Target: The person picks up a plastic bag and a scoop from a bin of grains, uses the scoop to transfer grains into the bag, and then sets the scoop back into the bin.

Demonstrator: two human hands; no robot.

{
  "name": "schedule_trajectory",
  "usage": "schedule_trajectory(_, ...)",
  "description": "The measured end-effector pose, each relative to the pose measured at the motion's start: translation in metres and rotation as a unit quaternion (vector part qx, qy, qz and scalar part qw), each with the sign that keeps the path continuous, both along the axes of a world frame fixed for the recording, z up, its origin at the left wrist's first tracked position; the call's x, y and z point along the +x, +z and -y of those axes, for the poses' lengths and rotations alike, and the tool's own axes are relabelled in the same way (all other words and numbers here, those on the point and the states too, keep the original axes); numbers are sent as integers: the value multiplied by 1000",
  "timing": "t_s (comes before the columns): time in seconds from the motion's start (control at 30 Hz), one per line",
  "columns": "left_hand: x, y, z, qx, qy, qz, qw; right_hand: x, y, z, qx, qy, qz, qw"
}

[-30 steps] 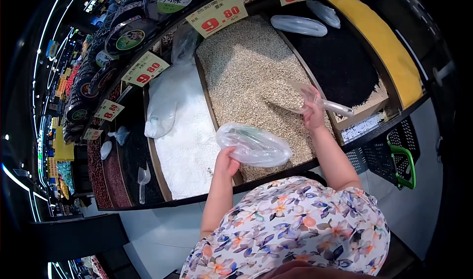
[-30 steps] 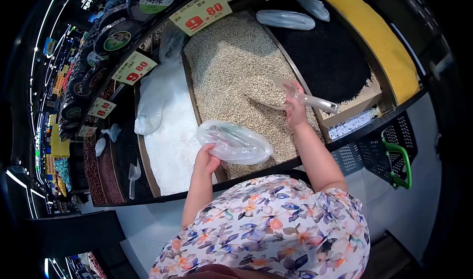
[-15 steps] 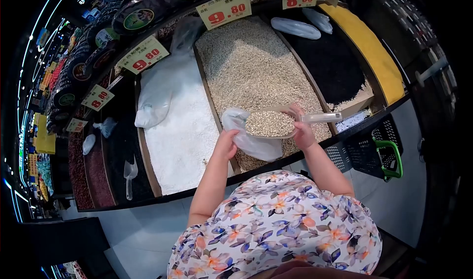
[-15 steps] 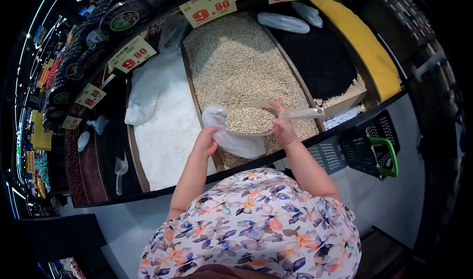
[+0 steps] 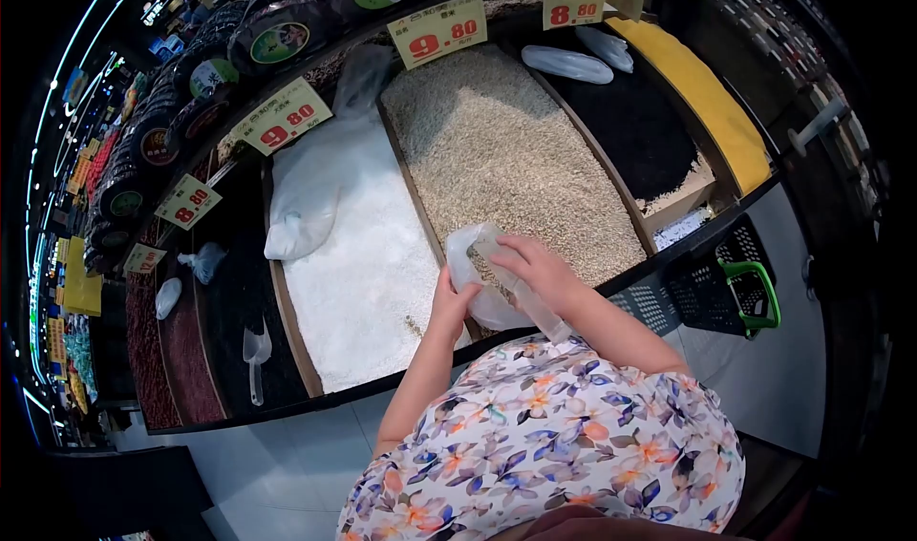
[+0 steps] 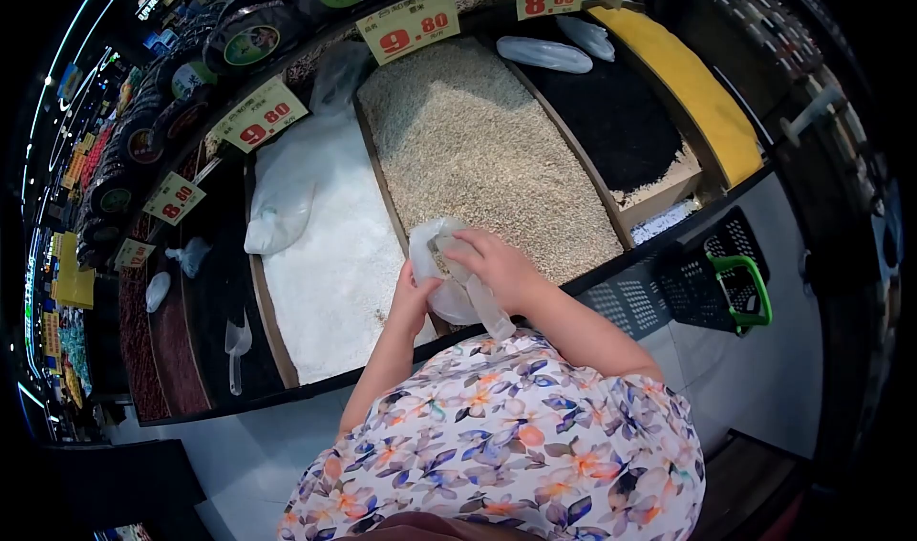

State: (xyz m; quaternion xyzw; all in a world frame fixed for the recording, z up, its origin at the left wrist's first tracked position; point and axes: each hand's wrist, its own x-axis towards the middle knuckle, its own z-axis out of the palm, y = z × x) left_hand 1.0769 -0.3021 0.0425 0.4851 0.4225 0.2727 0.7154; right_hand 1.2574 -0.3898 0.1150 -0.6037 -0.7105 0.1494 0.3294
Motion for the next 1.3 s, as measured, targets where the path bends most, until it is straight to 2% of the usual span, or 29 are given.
schedule_trajectory(0.03,-2,0,1,1,-4,3,1000,-2,2,1,33,41,74,996)
schedule_trajectory(0.17,-6,6,2,-6,14,41,999,-4,9,6,45,41,65,996)
schedule_trajectory(0.23,-9,6,1,-11,11,45,999,0,12,14,-21,-8,-94,995)
schedule_trajectory(0.27,-11,3,0,-8,13,36,999,8,9,16,-20,-10,-90,996)
schedule_trajectory(0.33,-13,4,-2,-5,13,30,999,29,-3,21,102,-28,-109,988)
schedule_trajectory(0.37,-15,6,-2,-15,15,17,1000,34,-6,26,102,-30,-105,989)
schedule_trajectory(0.4,-15,9,-2,-25,17,5,1000,38,-8,31,74,-73,-244,964)
schedule_trajectory(0.43,-16,11,-3,-26,16,7,1000,43,-11,35,45,-115,-378,918)
schedule_trajectory(0.47,-16,12,-2,-15,16,-7,1000,48,-14,38,44,-117,-375,918)
schedule_trajectory(0.53,-16,12,-3,-4,17,-20,1000,59,-24,40,70,-252,-486,834)
schedule_trajectory(0.57,-17,11,-3,27,23,-11,999,63,-29,41,70,-253,-485,834)
schedule_trajectory(0.63,-15,18,-4,58,30,-3,998,72,-41,40,87,-344,-514,781)
schedule_trajectory(0.7,-14,33,-4,144,23,-68,987,79,-59,33,91,-339,-518,780)
schedule_trajectory(0.87,-5,39,-15,218,12,-162,962,69,-77,-25,96,-340,-542,763)
schedule_trajectory(0.93,1,38,-17,238,8,-194,952,70,-89,-52,96,-334,-527,775)
schedule_trajectory(1.0,8,37,-18,358,-5,-286,889,74,-97,-73,97,-325,-512,789)
schedule_trajectory(1.1,15,46,-14,362,-14,-334,870,80,-100,-87,78,-310,-531,785)
schedule_trajectory(1.13,16,49,-14,356,-10,-339,871,82,-101,-88,71,-315,-553,768)
schedule_trajectory(1.2,13,54,-15,281,-31,-343,896,84,-101,-87,56,-318,-577,750)
schedule_trajectory(1.27,9,59,-13,248,-23,-331,910,88,-98,-86,80,-301,-667,677)
schedule_trajectory(1.3,9,60,-12,219,-18,-315,924,89,-95,-85,75,-301,-669,676)
